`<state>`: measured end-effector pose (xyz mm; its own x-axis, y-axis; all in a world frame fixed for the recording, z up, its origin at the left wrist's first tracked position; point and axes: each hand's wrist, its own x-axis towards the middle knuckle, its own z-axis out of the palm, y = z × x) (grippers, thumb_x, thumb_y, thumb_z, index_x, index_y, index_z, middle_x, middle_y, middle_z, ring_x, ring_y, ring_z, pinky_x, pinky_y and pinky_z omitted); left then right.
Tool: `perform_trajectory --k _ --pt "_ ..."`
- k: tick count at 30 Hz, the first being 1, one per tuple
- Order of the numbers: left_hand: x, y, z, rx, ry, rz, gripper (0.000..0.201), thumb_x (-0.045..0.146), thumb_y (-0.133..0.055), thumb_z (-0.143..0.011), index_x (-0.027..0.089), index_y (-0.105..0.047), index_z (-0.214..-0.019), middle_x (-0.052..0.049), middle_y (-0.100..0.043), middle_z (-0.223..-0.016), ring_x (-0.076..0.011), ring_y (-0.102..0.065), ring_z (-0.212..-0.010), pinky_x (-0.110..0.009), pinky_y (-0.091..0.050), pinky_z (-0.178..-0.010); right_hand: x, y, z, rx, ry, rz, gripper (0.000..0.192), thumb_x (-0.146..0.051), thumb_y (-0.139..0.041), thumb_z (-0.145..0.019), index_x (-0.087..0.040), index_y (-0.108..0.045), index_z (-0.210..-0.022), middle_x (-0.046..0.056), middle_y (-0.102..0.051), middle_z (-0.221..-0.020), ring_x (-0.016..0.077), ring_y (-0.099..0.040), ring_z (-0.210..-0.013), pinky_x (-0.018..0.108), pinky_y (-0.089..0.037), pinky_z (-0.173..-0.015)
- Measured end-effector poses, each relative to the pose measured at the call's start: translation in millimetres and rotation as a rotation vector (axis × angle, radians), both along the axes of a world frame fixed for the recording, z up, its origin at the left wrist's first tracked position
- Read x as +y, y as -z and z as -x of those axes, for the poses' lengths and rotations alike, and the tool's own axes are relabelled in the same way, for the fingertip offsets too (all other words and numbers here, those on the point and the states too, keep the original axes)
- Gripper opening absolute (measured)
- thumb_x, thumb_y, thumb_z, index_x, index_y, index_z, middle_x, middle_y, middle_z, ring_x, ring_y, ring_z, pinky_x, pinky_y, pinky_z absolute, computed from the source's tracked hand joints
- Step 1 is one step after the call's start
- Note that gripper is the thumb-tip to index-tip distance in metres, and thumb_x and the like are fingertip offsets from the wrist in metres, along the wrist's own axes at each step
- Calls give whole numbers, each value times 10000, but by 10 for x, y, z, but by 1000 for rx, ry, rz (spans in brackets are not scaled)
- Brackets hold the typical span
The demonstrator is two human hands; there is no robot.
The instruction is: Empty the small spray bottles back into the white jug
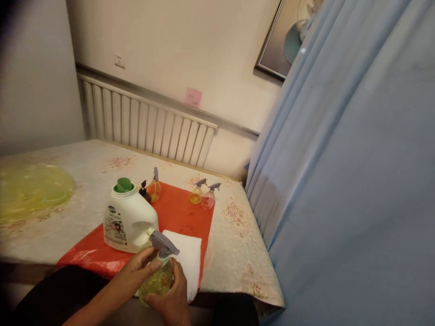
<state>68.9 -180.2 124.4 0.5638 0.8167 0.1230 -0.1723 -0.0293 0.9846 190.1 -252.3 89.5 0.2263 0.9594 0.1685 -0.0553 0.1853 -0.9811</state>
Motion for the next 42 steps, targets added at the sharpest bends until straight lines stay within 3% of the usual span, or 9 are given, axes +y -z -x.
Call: perform_trajectory --k 4,9,16,23,29,32,38,42 --pt "5 25 -42 -25 -93 56 410 364 -751 -704 161 -679 -1053 -121 -721 -1107 -334 -606 -1125 -418 -475 -948 -1 -21 7 18 -10 11 686 -83 -704 -468 -190 -589 -1137 48 -698 -1090 275 -657 -999 361 -523 -875" --pt "7 -76 -8 -32 81 -3 333 326 -650 -813 187 -658 -1116 -78 -721 -1073 -275 -640 -1006 -379 -491 -887 -6 -41 9 -5 2 4 715 -73 -686 -482 -183 -585 -1181 56 -698 -1118 282 -646 -1043 364 -513 -903" --pt "68 -161 8 -52 43 -23 315 221 -683 -741 185 -669 -1053 -58 -719 -1020 -267 -628 -995 -343 -488 -847 -28 -55 11 -71 35 8 702 -68 -705 -483 -190 -599 -1166 51 -688 -1101 277 -645 -1024 362 -513 -900" --pt "123 -455 54 -110 -14 18 279 266 -722 -732 187 -644 -989 -12 -706 -880 -213 -639 -874 -301 -491 -774 -24 57 -26 -140 116 43 758 -56 -744 -442 -191 -594 -1174 50 -667 -1124 287 -615 -1065 372 -489 -949" --pt "87 -688 94 -78 4 -23 277 339 -712 -759 192 -651 -985 -9 -715 -858 -200 -646 -840 -296 -494 -759 -58 -28 11 -125 95 49 700 -44 -714 -457 -184 -603 -1134 32 -676 -1057 267 -631 -995 349 -514 -889" --pt "61 -801 133 -64 -52 -44 300 371 -714 -742 202 -660 -983 -14 -720 -861 -217 -644 -871 -304 -496 -774 -67 -41 16 -150 114 54 677 -45 -715 -453 -187 -616 -1107 22 -677 -1027 262 -634 -969 342 -517 -878" --pt "35 -933 251 -76 -285 -94 285 383 -692 -753 210 -654 -976 -19 -713 -842 -178 -607 -727 -297 -495 -743 -57 52 -17 -181 141 58 723 -57 -745 -446 -198 -607 -1142 29 -669 -1059 274 -629 -1004 354 -513 -897" --pt "70 -906 329 -95 -278 -80 264 372 -672 -790 195 -650 -984 -31 -724 -873 -165 -609 -742 -283 -492 -751 -52 64 -21 -191 140 52 709 -55 -746 -447 -193 -613 -1130 29 -666 -1043 268 -628 -983 351 -512 -889"
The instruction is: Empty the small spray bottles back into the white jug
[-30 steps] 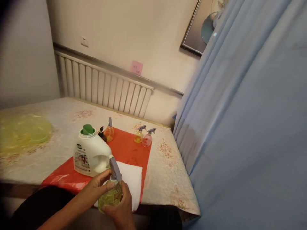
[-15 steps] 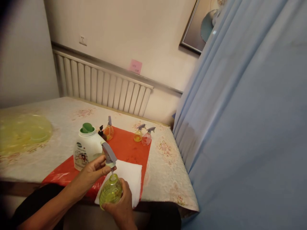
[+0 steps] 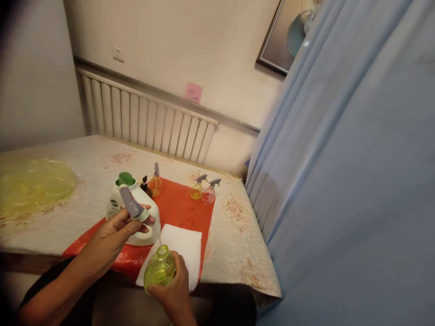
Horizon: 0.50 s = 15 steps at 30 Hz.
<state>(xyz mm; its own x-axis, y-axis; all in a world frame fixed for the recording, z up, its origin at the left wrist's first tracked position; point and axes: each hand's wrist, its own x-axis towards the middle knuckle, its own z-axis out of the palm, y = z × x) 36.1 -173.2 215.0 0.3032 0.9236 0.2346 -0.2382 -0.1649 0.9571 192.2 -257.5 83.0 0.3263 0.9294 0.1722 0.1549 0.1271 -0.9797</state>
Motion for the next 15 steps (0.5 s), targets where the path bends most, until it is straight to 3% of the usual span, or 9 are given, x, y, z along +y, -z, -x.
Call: perform_trajectory --k 3,7,11,15 --pt "37 44 38 -7 39 35 268 366 -689 -788 195 -652 -991 -20 -724 -859 -159 -630 -746 -268 -498 -741 6 2 5 -2 -5 9 703 -54 -749 -445 -190 -617 -1122 27 -664 -1035 264 -627 -971 341 -515 -868" --pt "53 102 67 -93 -24 62 347 378 -702 -788 220 -625 -1087 -6 -724 -917 -162 -662 -786 -279 -513 -780 18 16 8 8 -19 12 709 -64 -746 -448 -192 -611 -1133 25 -667 -1033 260 -629 -965 336 -520 -853" --pt "42 157 111 -16 96 71 338 403 -740 -747 196 -663 -1002 -28 -738 -878 -212 -683 -824 -329 -544 -795 31 11 14 -6 -17 15 726 -56 -746 -446 -194 -609 -1144 31 -665 -1061 267 -625 -996 342 -509 -885" --pt "53 199 167 -83 5 88 386 423 -725 -762 209 -652 -1075 -29 -751 -909 -199 -693 -812 -325 -552 -805 43 0 30 -38 -7 33 736 -36 -738 -438 -191 -606 -1145 36 -661 -1067 267 -627 -991 338 -513 -877"
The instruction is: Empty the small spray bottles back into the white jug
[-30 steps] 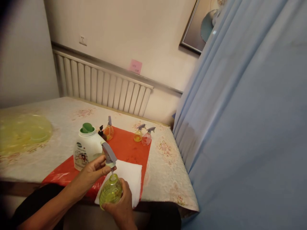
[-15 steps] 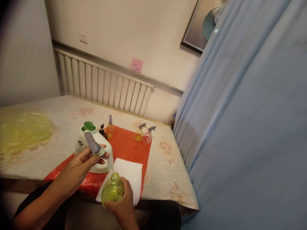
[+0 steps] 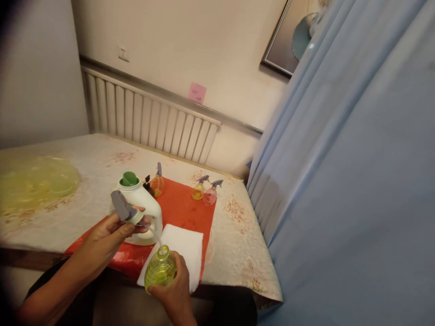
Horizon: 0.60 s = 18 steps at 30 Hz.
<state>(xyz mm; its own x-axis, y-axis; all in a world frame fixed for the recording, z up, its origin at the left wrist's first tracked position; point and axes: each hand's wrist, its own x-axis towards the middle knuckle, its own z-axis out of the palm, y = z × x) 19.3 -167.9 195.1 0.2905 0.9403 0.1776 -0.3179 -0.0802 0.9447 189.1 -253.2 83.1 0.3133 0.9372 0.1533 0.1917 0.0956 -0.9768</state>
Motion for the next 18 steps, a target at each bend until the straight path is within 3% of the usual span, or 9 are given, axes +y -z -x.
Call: perform_trajectory --k 4,10,14,18 --pt "11 14 42 -66 2 36 402 395 -791 -700 186 -695 -1029 -49 -761 -885 -207 -704 -821 -290 -568 -775 3 20 -4 -15 -23 3 713 -61 -738 -456 -202 -605 -1142 23 -668 -1056 261 -633 -992 334 -519 -875" --pt "96 89 265 -428 -178 162 305 347 -810 -688 209 -714 -943 -21 -760 -841 -184 -688 -841 -261 -588 -775 77 134 -218 -61 67 90 805 -100 -736 -455 -168 -550 -1235 89 -636 -1212 315 -593 -1139 384 -479 -980" --pt "150 426 499 -409 -136 312 313 341 -797 -706 220 -718 -983 -38 -764 -931 -215 -680 -916 -295 -582 -818 220 31 -406 -199 127 103 784 -128 -732 -482 -157 -545 -1243 111 -627 -1235 329 -573 -1173 410 -451 -1018" --pt "113 972 642 -252 92 430 269 319 -783 -726 221 -731 -971 -58 -742 -1003 -262 -670 -936 -412 -566 -857 447 -321 -446 -324 107 9 715 -133 -740 -502 -203 -578 -1195 82 -645 -1193 302 -596 -1137 404 -461 -1006"
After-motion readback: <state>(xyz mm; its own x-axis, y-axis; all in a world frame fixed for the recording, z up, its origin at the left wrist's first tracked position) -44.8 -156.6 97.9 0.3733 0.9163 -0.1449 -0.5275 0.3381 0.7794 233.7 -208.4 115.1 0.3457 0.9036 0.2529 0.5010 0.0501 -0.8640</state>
